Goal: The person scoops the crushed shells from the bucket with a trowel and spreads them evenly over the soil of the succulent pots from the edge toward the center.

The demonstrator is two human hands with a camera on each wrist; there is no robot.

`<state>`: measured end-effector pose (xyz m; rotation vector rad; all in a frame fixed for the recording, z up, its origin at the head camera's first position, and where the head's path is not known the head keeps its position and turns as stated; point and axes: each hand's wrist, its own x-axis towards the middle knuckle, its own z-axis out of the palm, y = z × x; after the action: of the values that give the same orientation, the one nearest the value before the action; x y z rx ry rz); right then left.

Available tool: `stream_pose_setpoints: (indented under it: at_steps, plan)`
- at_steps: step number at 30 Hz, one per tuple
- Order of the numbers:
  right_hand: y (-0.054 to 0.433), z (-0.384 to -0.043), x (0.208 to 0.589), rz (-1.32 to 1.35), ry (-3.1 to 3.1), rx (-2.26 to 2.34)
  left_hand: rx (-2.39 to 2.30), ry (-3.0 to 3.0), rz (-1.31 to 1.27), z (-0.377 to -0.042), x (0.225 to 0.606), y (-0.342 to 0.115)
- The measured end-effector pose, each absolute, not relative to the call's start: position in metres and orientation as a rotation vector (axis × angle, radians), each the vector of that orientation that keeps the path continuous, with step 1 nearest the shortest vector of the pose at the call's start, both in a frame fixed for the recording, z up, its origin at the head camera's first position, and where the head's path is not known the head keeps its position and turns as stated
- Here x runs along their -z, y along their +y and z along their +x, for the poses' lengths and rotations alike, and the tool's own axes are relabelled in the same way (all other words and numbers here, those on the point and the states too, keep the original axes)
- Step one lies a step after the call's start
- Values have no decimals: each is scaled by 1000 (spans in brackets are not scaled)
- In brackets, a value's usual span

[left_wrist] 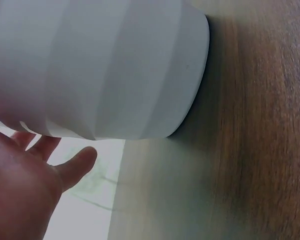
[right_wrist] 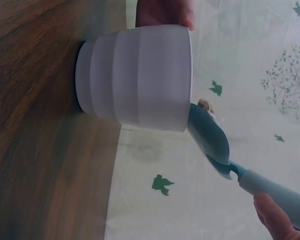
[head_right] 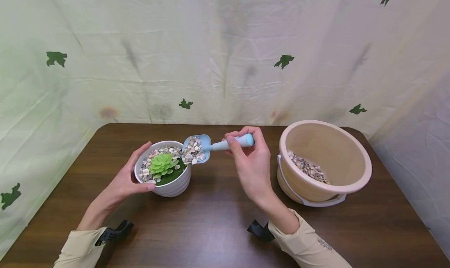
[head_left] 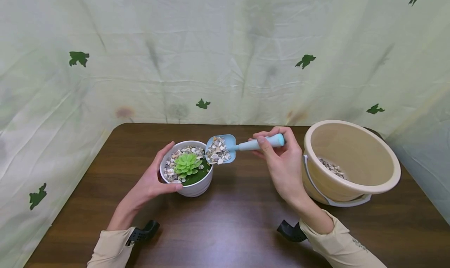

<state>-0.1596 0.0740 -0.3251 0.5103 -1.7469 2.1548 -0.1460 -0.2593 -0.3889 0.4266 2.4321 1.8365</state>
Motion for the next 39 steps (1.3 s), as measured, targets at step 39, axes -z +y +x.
stream_pose_setpoints:
  at_steps: [39]
  plan:
    - [78,-150,322,499,-1724,-2168,-1875,2338,424,-144,388,-260]
